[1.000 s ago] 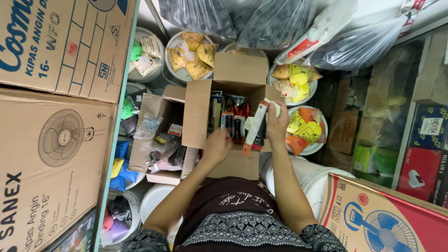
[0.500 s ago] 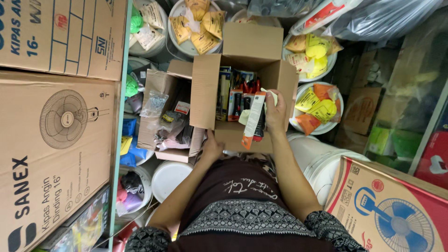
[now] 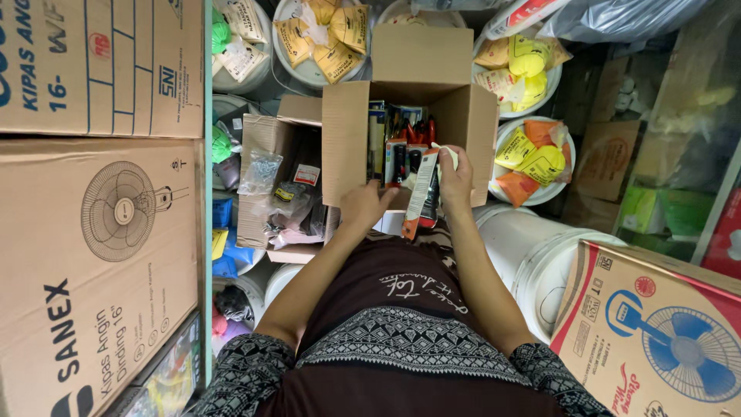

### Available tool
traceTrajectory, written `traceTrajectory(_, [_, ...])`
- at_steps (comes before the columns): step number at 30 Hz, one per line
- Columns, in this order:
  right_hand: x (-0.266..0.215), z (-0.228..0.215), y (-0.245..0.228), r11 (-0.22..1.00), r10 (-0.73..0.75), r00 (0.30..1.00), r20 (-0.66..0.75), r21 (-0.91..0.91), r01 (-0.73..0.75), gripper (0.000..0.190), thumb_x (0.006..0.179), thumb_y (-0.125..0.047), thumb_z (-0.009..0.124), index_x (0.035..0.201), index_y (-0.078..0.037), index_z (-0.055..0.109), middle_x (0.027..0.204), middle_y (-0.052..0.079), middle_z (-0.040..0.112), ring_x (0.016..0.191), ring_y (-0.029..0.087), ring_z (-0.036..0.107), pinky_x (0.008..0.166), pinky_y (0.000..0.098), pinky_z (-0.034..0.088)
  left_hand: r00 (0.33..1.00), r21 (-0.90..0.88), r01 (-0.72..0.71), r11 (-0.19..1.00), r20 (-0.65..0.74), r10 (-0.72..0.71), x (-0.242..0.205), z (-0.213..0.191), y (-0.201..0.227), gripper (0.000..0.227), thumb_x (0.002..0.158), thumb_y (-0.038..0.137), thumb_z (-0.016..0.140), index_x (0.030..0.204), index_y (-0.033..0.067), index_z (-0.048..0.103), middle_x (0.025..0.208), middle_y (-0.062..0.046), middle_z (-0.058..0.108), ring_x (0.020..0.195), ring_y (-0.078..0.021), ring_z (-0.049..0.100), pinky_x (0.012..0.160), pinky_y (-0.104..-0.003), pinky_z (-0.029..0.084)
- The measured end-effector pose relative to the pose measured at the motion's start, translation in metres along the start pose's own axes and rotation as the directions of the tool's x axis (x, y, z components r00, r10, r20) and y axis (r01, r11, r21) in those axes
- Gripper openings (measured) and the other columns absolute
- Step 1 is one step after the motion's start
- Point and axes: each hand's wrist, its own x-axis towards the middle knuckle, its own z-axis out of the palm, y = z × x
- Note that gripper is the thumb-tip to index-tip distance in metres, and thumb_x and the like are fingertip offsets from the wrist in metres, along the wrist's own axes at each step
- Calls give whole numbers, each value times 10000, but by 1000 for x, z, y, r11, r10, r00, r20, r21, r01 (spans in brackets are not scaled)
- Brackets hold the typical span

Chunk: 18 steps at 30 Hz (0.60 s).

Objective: The person wipes a packaged lock and a flashlight with a cloth, moving the items between a wire mesh display wall and a cardboard box.

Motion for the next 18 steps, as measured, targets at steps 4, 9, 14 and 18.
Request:
traceTrajectory(4, [1,-2,-2,998,43,999,18,34,-43,225,1047,-230,601,1102,-19,659,952,10,691,866,69,622,779,239,517,932,331,-111,937,-293,214,12,2,9,455,924,508,641,874,73,767,954,-164,665,916,-355,640,786,-529,484])
traceTrajectory(9, [23,-12,1,999,17,994,107,33,-21,233,1042,-238,630,1120,-21,660,965,3,678,874,65,602,784,237,503,872,467,-145,872,-357,336,33,15,12,184,888,261,676,929,96,745,1035,-126,585,997,-320,543,811,-482,433])
traceTrajectory(14, [51,-16,4,992,59,982,179,95,-77,234,1040,-247,626,1125,-32,654,952,-2,676,861,65,604,782,238,508,862,522,-142,841,-352,364,47,36,28,173,854,132,658,1006,88,726,1012,-122,573,1010,-314,535,896,-488,414])
traceTrajectory(18, [59,-17,1,989,58,974,221,123,-87,230,1050,-250,612,1127,-37,653,968,1,684,865,67,611,787,240,511,844,556,-118,823,-381,378,44,37,39,272,736,114,636,990,83,728,997,-127,578,996,-308,537,903,-479,415])
